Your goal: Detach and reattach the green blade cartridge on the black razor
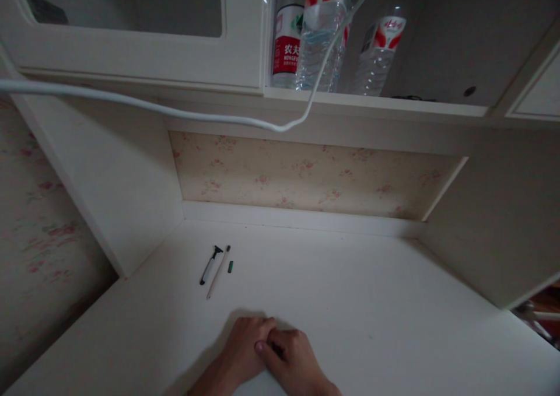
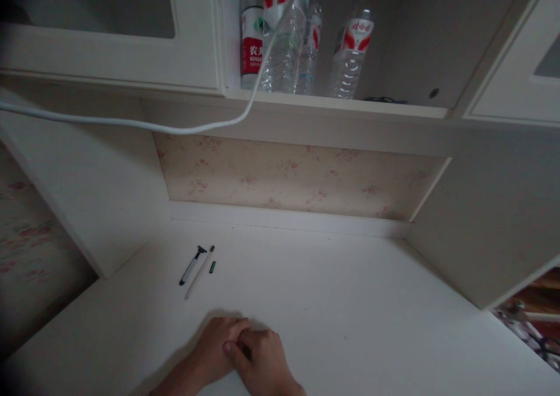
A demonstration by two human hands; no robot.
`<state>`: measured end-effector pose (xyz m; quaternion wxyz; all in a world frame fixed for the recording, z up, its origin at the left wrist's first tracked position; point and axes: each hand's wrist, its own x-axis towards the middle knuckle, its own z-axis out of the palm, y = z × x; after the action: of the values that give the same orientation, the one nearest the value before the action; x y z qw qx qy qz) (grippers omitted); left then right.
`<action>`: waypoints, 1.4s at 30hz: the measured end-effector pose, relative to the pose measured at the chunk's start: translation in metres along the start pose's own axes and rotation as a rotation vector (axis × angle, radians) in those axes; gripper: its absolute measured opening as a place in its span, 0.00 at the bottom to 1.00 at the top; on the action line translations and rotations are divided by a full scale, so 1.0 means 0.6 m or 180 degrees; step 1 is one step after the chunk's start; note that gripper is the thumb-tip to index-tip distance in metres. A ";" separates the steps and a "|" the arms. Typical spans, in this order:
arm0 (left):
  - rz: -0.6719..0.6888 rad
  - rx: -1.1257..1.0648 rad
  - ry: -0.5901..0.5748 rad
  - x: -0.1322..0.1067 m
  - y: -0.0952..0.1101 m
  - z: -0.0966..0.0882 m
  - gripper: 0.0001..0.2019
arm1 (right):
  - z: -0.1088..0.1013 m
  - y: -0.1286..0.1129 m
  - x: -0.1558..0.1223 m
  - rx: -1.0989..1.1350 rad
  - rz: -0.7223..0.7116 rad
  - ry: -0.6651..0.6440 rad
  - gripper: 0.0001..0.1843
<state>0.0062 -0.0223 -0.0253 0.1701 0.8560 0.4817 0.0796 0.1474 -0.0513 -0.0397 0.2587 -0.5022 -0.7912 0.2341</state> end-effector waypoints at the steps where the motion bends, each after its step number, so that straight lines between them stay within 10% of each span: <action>1: 0.0004 -0.0003 0.0001 0.000 0.000 0.000 0.05 | 0.000 0.000 0.000 -0.0007 -0.0011 -0.0001 0.21; 42: -0.0026 -0.0070 -0.0005 0.000 0.002 -0.002 0.04 | -0.008 -0.011 -0.001 -0.0086 0.0071 -0.0068 0.20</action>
<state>0.0069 -0.0227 -0.0235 0.1802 0.8522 0.4841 0.0835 0.1465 -0.0539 -0.0322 0.2407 -0.5119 -0.7914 0.2317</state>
